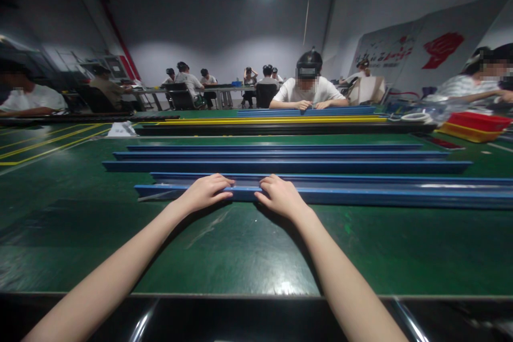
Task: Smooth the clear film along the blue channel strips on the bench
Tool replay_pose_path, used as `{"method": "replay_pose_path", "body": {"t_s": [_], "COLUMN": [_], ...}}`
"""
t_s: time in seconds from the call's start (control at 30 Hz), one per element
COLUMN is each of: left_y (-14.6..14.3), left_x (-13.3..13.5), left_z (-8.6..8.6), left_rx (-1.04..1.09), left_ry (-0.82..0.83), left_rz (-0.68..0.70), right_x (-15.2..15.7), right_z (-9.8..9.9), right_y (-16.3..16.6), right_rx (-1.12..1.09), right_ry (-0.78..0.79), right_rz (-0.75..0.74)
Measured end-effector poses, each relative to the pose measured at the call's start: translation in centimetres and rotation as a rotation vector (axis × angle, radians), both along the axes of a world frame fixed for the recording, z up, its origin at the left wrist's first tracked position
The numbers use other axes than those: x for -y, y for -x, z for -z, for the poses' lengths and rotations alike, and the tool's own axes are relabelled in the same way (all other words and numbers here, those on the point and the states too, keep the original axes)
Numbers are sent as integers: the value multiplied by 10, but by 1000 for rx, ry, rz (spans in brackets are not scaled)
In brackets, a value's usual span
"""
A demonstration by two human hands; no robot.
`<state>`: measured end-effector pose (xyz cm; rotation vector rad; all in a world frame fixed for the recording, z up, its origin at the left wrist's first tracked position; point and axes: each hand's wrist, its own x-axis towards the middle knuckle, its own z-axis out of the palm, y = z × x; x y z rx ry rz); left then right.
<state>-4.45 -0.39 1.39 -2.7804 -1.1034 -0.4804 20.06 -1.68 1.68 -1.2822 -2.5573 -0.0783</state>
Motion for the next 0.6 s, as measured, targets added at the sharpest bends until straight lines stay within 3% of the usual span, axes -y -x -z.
{"method": "replay_pose_path", "body": {"t_s": [0.6], "left_y": [0], "left_x": [0], "left_z": [0], "left_rx": [-4], "left_ry": [3], "left_rz": [-5], "right_x": [0], "right_z": [-1], "right_y": [1], "right_rx": [-1], "right_ry": [11], "right_rz": [7]}}
